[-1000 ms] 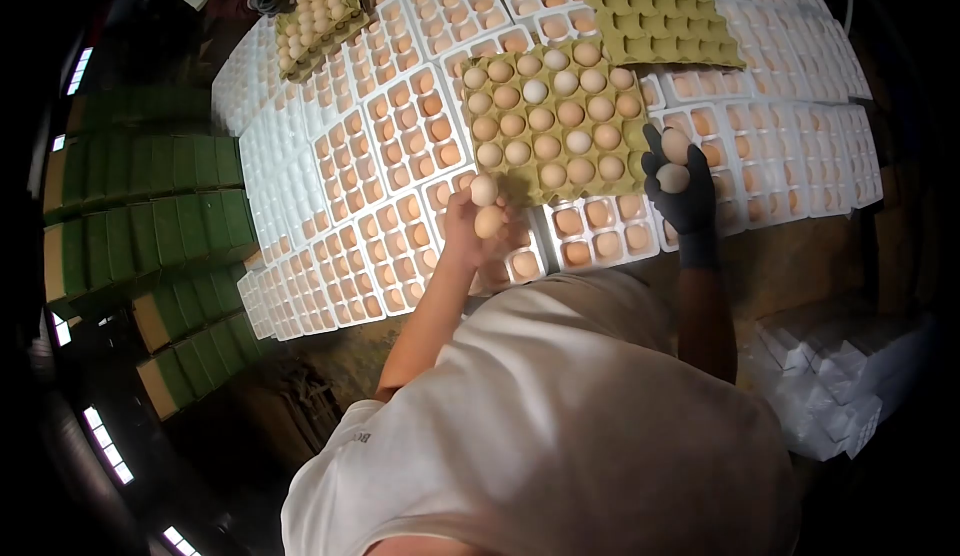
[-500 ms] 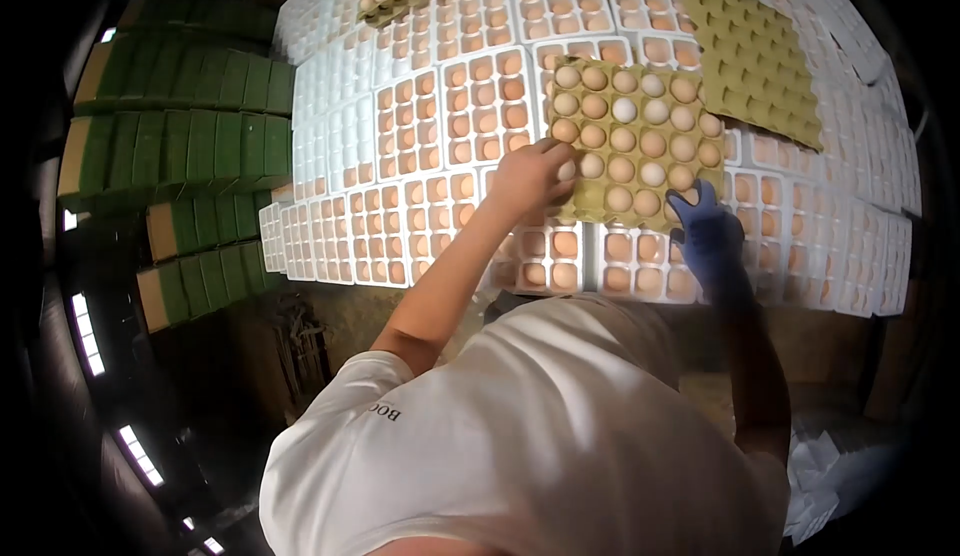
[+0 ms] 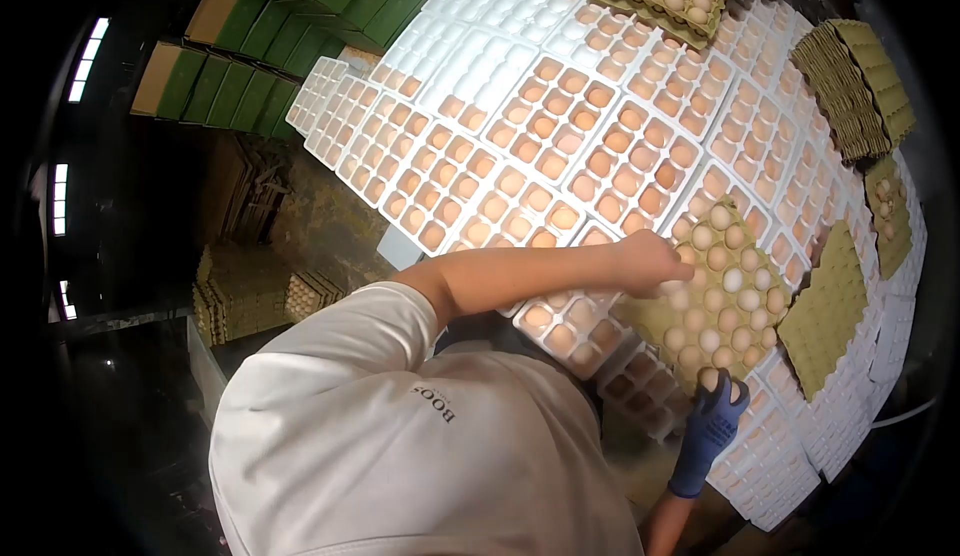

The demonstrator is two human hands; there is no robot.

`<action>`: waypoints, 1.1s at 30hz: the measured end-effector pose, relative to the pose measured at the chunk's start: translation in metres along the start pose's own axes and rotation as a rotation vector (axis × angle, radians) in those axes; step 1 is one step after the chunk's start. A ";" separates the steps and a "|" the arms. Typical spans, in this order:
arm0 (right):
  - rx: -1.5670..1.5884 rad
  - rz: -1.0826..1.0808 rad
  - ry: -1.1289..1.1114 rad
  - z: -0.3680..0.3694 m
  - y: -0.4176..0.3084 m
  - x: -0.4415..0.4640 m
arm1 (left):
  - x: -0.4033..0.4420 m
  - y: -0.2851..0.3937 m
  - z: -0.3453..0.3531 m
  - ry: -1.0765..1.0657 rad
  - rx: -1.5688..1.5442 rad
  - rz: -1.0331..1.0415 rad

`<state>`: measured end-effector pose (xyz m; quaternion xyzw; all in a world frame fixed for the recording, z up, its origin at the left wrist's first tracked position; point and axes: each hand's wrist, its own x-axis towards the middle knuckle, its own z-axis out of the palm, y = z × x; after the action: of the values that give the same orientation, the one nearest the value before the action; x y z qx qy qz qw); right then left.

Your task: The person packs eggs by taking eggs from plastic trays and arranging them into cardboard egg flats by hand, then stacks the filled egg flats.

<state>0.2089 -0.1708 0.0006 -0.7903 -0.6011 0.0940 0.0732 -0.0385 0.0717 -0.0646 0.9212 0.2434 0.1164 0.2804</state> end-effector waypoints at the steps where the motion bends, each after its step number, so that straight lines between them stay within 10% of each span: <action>1: -0.067 0.006 0.015 -0.001 0.005 0.000 | -0.003 -0.004 -0.003 0.027 -0.088 -0.013; 7: 1.242 0.690 0.227 -0.014 -0.015 -0.018 | -0.030 -0.018 -0.047 0.152 -0.773 -0.236; 13: 1.405 0.314 0.055 0.005 -0.137 0.002 | -0.144 -0.099 -0.125 0.538 -1.656 -0.673; 16: 0.828 -0.095 -0.128 0.018 -0.253 0.072 | -0.232 -0.178 -0.185 0.771 -1.271 -0.688; 19: 1.338 0.113 -0.409 0.054 -0.396 0.179 | -0.289 -0.227 -0.248 0.699 -0.611 -0.861; 21: 1.498 0.189 -0.538 0.082 -0.466 0.243 | -0.325 -0.294 -0.250 0.497 0.190 -0.527; 26: 0.183 -0.319 -0.190 0.140 -0.524 0.287 | -0.315 -0.337 -0.246 0.302 0.124 -0.587; 33: 0.133 -0.438 -0.150 0.159 -0.570 0.281 | -0.273 -0.336 -0.242 0.192 0.223 -0.697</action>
<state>-0.2894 0.2520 -0.0410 -0.6252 -0.7545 0.1734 0.0988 -0.4854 0.2863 -0.0809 0.7930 0.5784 0.0727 0.1773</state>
